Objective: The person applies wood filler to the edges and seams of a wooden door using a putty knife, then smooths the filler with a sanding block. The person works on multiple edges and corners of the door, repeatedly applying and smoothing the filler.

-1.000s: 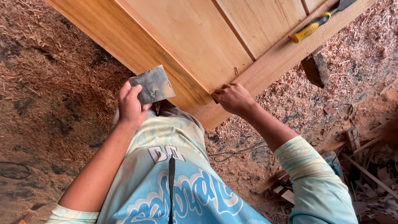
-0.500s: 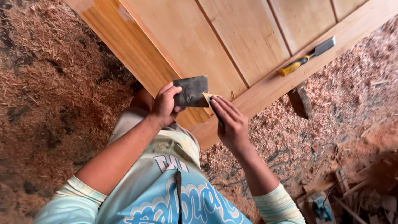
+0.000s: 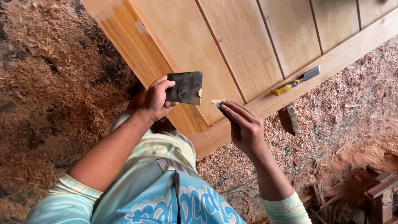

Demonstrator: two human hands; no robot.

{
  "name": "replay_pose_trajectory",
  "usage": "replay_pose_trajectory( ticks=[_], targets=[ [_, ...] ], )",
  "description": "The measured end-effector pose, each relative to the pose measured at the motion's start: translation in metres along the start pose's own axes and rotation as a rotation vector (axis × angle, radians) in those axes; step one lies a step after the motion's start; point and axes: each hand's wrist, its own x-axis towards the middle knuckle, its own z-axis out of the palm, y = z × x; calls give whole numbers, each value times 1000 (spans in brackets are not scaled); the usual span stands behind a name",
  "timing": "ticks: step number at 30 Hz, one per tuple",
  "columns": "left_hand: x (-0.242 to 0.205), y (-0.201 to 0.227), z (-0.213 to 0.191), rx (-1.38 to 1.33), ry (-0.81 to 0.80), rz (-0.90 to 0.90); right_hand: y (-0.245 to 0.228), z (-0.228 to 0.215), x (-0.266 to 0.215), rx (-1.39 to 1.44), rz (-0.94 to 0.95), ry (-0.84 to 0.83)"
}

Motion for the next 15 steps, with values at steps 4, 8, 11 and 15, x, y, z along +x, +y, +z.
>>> replay_pose_trajectory(
  ticks=[4, 8, 11, 15],
  targets=[
    [-2, 13, -4, 3, -165, -121, 17, 29, 18, 1228, 438, 52],
    [5, 18, -4, -93, -349, -232, 51, 67, 38, 1668, 802, 104],
    [14, 29, -13, -116, -241, -261, 67, 90, 31, 1597, 925, -44],
    [23, 60, -38, -128, -88, -206, 89, 106, 38, 865, 796, -365]
  ],
)
